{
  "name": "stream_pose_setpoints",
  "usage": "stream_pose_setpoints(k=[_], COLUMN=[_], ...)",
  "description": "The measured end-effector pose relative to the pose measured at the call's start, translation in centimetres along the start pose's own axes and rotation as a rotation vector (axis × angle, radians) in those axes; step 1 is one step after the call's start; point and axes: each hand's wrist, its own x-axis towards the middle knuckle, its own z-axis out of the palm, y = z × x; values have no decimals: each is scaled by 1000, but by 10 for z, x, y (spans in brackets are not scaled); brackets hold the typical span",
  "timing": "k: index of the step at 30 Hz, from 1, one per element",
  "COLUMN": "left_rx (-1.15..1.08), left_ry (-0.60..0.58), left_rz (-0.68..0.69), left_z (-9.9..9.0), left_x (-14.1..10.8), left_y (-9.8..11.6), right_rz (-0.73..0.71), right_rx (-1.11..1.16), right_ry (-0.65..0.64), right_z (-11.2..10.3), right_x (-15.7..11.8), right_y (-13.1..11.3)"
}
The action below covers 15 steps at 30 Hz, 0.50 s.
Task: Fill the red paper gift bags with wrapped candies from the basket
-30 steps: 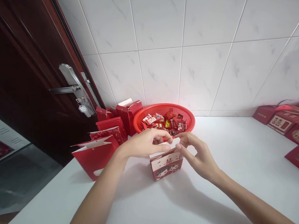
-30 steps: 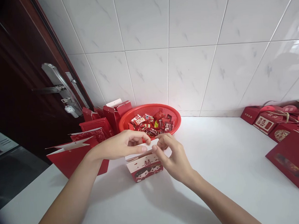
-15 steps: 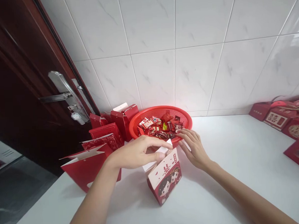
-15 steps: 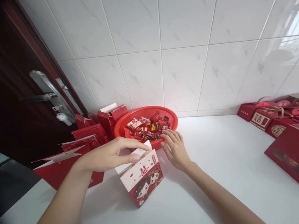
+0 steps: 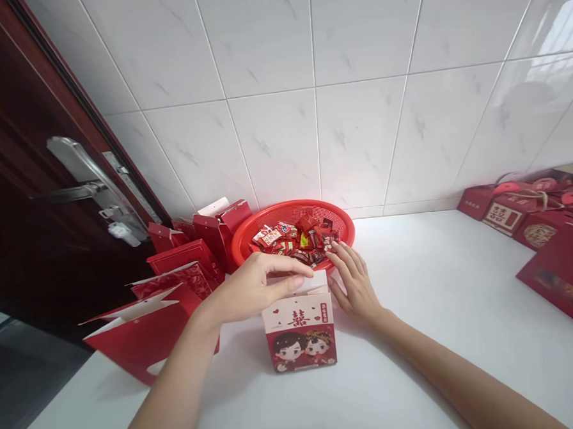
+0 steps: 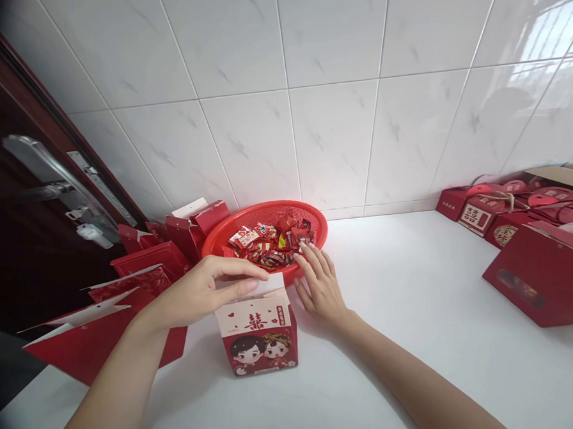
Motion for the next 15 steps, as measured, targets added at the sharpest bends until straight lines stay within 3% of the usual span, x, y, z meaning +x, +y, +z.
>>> stream_pose_setpoints(k=[8,12,15], left_rx=[-99,-104,-41], left_ry=[200,280,272], left_rz=[-1,-36,-82], left_z=[-16,-24,-29], left_x=[8,32,56], left_y=[-6,-28,-51], right_rz=[37,56,67], right_rx=[-24,-70,-91], right_ry=[60,57,42], right_z=[13,17,17], right_x=[-4,-5,-6], right_y=[-6,-7,-7])
